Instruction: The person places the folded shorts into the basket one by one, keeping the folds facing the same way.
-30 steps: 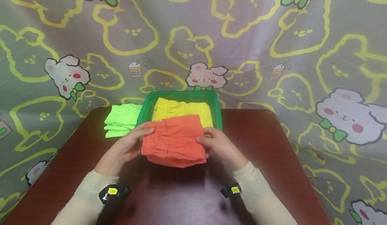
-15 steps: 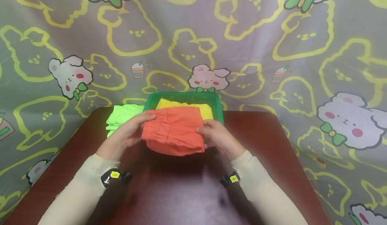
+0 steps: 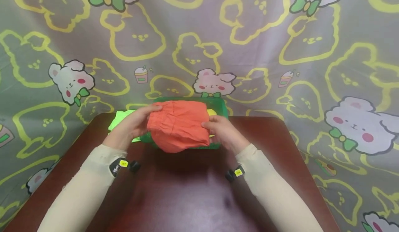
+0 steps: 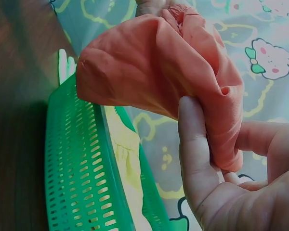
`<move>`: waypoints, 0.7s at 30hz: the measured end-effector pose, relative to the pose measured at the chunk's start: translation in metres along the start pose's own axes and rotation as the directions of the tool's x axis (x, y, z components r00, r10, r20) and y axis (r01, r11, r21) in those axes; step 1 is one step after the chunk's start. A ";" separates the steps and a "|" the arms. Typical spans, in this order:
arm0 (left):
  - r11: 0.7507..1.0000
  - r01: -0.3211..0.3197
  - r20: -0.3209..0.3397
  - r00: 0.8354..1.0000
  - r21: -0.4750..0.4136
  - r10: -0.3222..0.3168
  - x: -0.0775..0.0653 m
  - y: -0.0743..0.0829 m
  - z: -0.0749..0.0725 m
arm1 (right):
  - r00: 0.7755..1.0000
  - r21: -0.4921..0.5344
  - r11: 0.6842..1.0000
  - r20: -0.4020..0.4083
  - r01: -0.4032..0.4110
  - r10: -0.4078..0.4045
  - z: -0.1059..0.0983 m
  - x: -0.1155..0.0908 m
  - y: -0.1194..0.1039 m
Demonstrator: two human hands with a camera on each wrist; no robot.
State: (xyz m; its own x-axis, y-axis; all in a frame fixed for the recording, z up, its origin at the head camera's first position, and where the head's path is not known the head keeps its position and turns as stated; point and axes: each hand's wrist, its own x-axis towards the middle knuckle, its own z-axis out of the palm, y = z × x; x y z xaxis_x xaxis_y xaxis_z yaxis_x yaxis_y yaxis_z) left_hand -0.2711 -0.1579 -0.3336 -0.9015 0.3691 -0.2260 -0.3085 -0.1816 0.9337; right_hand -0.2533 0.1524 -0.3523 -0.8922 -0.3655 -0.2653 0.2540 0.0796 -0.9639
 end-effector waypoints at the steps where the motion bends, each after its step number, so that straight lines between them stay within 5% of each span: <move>1: 1.000 0.001 0.002 1.000 0.001 -0.001 0.001 0.002 0.000 | 1.000 0.005 1.000 0.001 -0.003 0.003 0.000 0.001 -0.001; 21: 1.000 -0.005 -0.078 0.997 -0.010 0.004 0.021 0.049 -0.009 | 0.999 0.008 0.999 0.002 0.049 -0.049 0.000 0.037 -0.043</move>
State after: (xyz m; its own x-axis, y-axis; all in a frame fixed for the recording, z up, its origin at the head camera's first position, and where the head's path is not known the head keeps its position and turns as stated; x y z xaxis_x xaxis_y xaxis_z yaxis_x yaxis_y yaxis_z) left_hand -0.3078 -0.1672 -0.2956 -0.9236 0.2962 -0.2434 -0.3073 -0.1925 0.9319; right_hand -0.2973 0.1355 -0.3209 -0.9028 -0.3711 -0.2172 0.2127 0.0537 -0.9756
